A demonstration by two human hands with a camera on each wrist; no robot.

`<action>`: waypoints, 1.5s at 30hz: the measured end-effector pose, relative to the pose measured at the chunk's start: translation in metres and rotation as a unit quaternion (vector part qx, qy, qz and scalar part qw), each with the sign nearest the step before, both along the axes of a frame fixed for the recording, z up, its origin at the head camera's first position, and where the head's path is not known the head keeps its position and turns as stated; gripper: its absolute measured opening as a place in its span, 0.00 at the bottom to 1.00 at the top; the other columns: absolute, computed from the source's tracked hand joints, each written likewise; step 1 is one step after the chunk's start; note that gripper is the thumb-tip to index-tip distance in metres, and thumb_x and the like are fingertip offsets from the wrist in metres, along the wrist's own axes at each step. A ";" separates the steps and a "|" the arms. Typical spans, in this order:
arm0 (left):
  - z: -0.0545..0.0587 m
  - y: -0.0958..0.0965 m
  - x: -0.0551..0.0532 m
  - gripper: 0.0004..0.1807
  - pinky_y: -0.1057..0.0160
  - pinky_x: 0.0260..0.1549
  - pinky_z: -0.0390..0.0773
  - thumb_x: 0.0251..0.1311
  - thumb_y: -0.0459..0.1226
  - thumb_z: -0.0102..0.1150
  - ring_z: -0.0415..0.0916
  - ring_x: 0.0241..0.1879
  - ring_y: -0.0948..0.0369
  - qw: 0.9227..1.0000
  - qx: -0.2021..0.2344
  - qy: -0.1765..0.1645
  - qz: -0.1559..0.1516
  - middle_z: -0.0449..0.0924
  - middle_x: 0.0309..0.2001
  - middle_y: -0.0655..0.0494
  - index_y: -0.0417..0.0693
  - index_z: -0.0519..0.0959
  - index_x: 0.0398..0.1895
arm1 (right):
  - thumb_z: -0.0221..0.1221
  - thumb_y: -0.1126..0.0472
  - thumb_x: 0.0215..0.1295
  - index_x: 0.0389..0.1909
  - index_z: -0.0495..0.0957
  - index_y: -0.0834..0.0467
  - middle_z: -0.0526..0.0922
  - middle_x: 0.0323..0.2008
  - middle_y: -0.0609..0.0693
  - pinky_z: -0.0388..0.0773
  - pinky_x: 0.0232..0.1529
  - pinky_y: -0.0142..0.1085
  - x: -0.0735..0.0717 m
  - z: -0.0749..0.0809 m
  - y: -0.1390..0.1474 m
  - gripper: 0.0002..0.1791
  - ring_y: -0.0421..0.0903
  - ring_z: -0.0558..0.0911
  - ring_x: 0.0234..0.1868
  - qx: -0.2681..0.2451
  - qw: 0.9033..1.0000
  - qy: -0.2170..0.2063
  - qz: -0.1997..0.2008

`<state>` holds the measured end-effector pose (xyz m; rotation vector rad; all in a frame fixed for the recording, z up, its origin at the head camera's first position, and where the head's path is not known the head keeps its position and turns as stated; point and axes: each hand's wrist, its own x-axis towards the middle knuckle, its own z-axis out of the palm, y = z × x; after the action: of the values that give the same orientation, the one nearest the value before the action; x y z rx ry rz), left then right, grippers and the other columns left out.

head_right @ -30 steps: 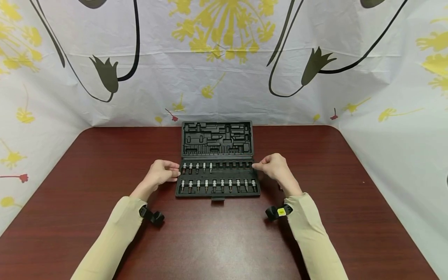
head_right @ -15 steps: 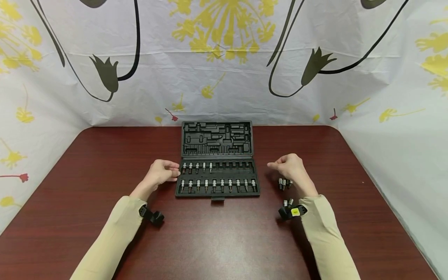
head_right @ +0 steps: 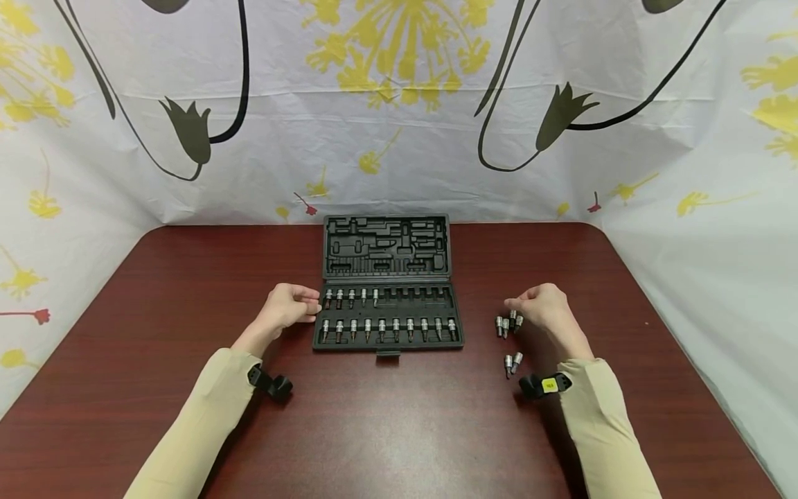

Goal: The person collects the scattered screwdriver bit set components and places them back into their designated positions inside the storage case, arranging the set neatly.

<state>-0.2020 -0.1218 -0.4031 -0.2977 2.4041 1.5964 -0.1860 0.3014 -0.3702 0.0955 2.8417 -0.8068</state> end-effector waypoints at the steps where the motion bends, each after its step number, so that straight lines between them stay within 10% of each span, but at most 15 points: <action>1: 0.000 0.000 0.000 0.16 0.66 0.28 0.84 0.53 0.24 0.60 0.82 0.32 0.58 1.000 0.000 0.000 0.000 0.80 0.43 0.38 0.31 0.78 0.47 | 0.59 0.49 0.60 0.28 0.83 0.65 0.78 0.23 0.48 0.68 0.22 0.34 0.001 -0.001 0.002 0.20 0.46 0.71 0.28 0.002 1.000 -0.002 -0.001; 29: -0.001 0.000 0.002 0.15 0.66 0.28 0.84 0.53 0.24 0.60 0.81 0.30 0.59 1.000 0.000 0.004 0.002 0.80 0.43 0.38 0.31 0.78 0.46 | 0.63 0.53 0.53 0.07 0.70 0.54 0.63 0.11 0.41 0.62 0.18 0.32 0.007 -0.014 0.013 0.20 0.42 0.65 0.18 0.035 0.998 -0.031 -0.048; 45: -0.001 0.000 0.000 0.16 0.66 0.28 0.84 0.53 0.24 0.61 0.81 0.31 0.59 1.000 0.002 0.005 -0.002 0.80 0.43 0.38 0.31 0.78 0.47 | 0.60 0.51 0.56 0.22 0.81 0.65 0.80 0.25 0.54 0.72 0.24 0.35 0.001 -0.008 0.008 0.20 0.50 0.75 0.29 0.029 0.998 -0.034 -0.033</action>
<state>-0.2016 -0.1222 -0.4037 -0.2839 2.4058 1.6052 -0.1846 0.3097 -0.3784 0.2209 2.8107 -0.7199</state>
